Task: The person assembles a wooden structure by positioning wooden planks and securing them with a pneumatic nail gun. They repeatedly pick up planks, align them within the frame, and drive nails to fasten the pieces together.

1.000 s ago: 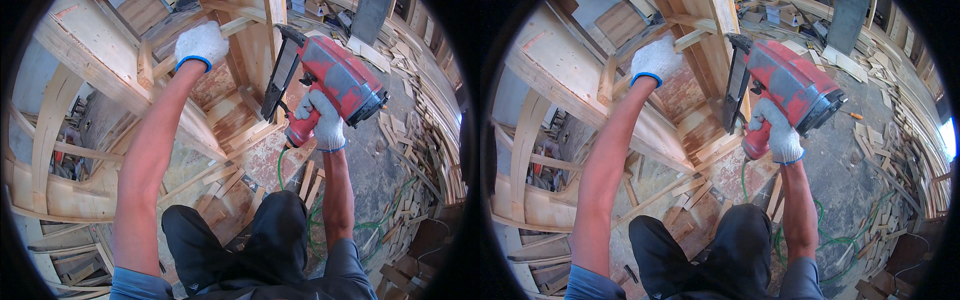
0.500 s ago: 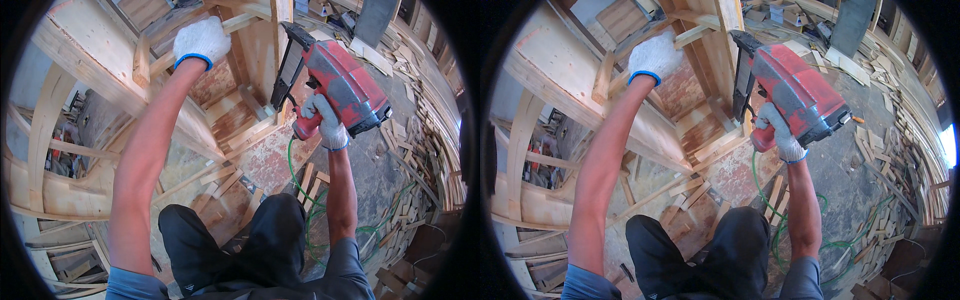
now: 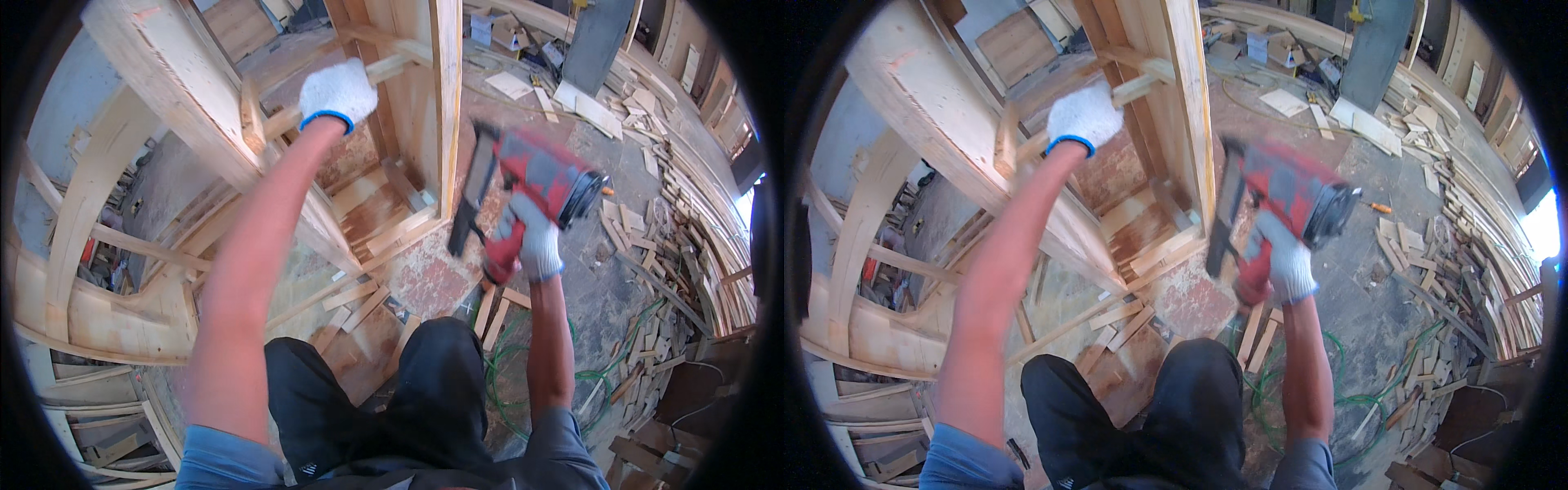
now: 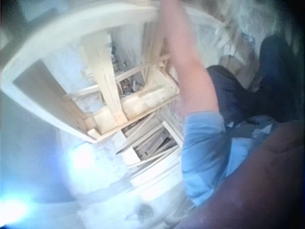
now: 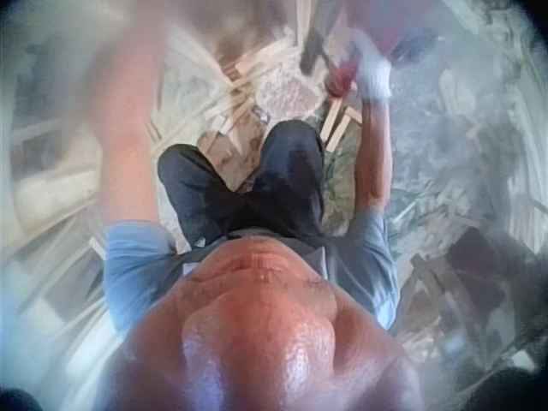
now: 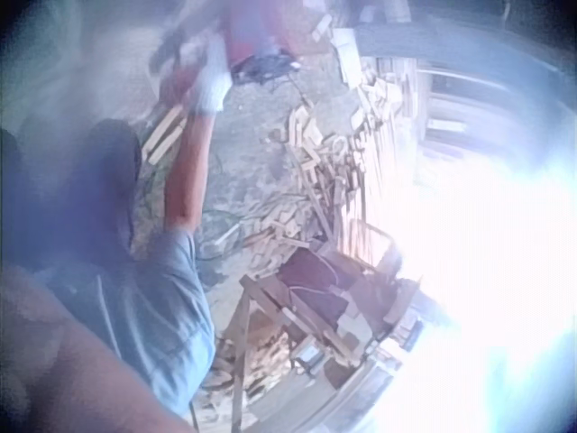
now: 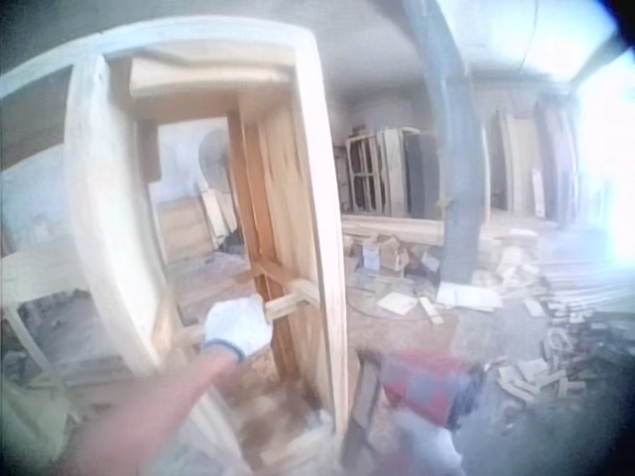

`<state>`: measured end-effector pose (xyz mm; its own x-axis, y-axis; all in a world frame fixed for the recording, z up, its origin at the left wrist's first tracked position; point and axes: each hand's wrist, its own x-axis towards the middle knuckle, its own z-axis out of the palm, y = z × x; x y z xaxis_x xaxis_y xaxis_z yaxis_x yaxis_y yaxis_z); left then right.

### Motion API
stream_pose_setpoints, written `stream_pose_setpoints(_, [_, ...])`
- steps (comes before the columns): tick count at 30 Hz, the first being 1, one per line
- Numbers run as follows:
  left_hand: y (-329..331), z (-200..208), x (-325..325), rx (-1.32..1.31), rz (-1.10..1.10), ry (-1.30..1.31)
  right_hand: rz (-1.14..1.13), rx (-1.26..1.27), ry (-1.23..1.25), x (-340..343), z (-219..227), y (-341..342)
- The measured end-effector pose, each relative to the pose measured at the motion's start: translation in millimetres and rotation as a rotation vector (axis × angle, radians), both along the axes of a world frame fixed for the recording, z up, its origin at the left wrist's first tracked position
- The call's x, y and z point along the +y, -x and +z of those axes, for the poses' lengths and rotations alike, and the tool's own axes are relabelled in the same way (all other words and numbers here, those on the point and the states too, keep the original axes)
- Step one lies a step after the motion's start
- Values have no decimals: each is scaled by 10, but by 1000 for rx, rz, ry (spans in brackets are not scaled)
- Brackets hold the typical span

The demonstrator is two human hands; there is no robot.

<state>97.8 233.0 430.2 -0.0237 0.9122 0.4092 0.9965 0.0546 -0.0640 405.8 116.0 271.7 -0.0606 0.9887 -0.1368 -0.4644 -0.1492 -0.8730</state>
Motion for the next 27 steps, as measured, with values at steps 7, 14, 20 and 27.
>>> stream_pose_setpoints(7, [27, -199, 1, -118, -62, -64, -99, -374, 102, -1026, -1224, -856])
stream_pose_setpoints(14, [0, -83, -78, -136, -58, -16, -211, -377, 577, -2527, -2127, -1611])
stream_pose_setpoints(20, [-60, -11, -106, -143, -52, -10, -407, -252, 843, -3271, -2268, -1756])
stream_pose_setpoints(27, [-53, -74, -96, -143, -73, -7, -615, -718, 758, -3537, -2532, -1801])
